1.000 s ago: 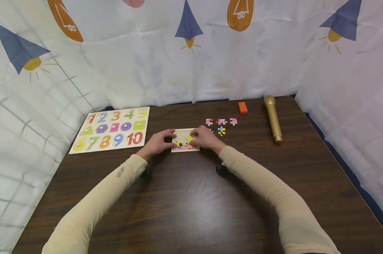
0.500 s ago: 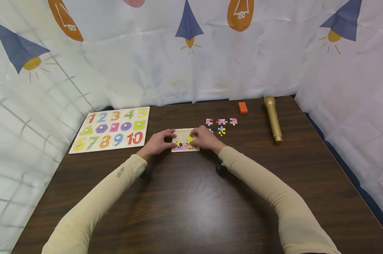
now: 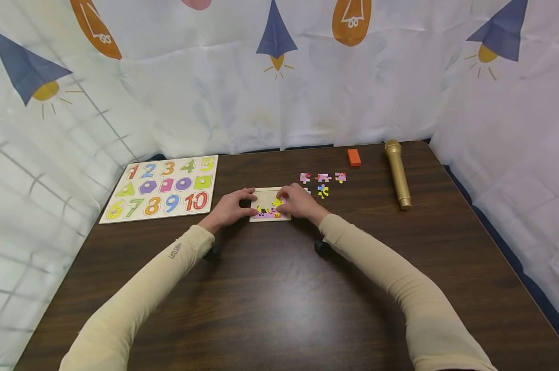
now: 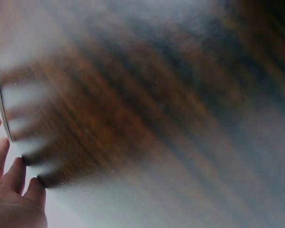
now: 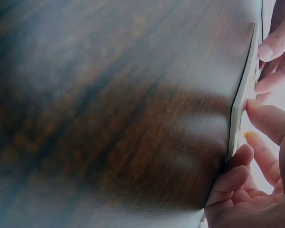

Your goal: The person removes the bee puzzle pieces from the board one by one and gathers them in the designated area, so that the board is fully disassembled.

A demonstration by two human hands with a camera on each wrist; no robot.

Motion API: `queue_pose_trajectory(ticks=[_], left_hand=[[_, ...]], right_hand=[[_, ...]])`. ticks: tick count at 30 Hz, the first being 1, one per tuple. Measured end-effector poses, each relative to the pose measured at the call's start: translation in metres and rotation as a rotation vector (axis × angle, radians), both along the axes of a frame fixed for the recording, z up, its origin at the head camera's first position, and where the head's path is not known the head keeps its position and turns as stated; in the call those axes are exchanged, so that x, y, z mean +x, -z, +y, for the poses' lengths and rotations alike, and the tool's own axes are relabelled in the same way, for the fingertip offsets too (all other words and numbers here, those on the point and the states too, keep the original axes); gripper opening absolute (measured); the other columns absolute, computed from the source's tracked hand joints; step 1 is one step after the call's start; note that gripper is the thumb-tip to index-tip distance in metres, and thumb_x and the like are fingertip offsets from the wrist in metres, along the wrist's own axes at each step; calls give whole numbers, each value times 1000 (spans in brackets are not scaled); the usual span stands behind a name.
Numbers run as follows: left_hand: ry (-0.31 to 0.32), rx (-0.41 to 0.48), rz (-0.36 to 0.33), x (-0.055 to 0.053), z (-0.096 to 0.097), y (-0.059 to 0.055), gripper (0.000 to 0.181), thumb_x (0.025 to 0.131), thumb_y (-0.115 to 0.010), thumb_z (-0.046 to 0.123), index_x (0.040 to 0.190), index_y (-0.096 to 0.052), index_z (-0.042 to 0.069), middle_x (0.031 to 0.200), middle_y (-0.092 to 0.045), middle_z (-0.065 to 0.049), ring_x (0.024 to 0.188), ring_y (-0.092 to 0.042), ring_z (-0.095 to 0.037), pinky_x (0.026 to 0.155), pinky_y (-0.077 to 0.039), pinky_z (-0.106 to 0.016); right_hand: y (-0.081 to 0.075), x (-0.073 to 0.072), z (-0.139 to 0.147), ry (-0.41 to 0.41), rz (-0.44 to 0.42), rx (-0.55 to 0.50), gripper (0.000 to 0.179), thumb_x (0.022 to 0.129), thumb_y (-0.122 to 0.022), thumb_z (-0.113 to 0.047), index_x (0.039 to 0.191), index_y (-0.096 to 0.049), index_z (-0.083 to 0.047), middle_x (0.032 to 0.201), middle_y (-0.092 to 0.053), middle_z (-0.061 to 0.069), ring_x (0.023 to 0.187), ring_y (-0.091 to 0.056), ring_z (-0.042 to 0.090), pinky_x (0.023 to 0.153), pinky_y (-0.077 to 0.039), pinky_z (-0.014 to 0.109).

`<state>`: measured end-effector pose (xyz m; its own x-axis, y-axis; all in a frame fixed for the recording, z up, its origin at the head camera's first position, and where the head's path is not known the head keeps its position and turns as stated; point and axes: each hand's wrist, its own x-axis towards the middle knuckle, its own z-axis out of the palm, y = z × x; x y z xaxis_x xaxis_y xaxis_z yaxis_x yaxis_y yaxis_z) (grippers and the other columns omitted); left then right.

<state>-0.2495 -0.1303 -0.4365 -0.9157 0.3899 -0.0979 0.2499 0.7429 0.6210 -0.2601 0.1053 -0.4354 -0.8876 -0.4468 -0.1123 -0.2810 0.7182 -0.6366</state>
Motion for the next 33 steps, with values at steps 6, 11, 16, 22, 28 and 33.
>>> queue_pose_trajectory(ticks=[6,11,16,22,28,33], left_hand=[[2,-13,2,-1,1,-1,45,88,-74,23,127,-63,3,151,-43,-9,144,-30,-28,116,-23,-45],[21,-21,32,0,7,-1,44,87,-75,23,124,-65,2,150,-44,-12,145,-26,-30,117,-22,-46],[49,-26,74,2,20,1,41,87,-75,23,120,-68,2,148,-46,-13,145,-27,-31,116,-25,-46],[49,-20,128,6,31,4,34,85,-77,21,112,-72,1,140,-54,-15,140,-37,-33,114,-30,-43],[4,-11,112,9,38,2,30,85,-77,22,107,-73,2,138,-56,-15,140,-36,-33,112,-32,-44],[-16,-31,108,10,42,0,30,86,-76,22,108,-72,2,139,-56,-14,140,-35,-33,112,-33,-44]], right_hand=[[1,0,1,-4,11,2,38,87,-74,-22,119,-65,-5,113,-57,11,103,-48,25,93,-43,40],[3,-1,2,-9,9,0,38,87,-74,-22,119,-64,-4,114,-57,11,104,-49,25,95,-42,41],[4,-2,1,-22,16,4,39,88,-74,-23,120,-64,-4,116,-58,12,106,-50,26,95,-43,42],[5,-3,1,-32,32,8,39,88,-74,-23,120,-64,-4,115,-59,13,105,-51,26,94,-43,42],[5,-3,2,-30,41,5,38,87,-74,-23,119,-65,-4,114,-59,12,104,-51,26,94,-43,42],[4,-3,3,-27,38,-1,38,87,-74,-23,119,-65,-4,114,-59,12,103,-50,25,93,-43,41]])
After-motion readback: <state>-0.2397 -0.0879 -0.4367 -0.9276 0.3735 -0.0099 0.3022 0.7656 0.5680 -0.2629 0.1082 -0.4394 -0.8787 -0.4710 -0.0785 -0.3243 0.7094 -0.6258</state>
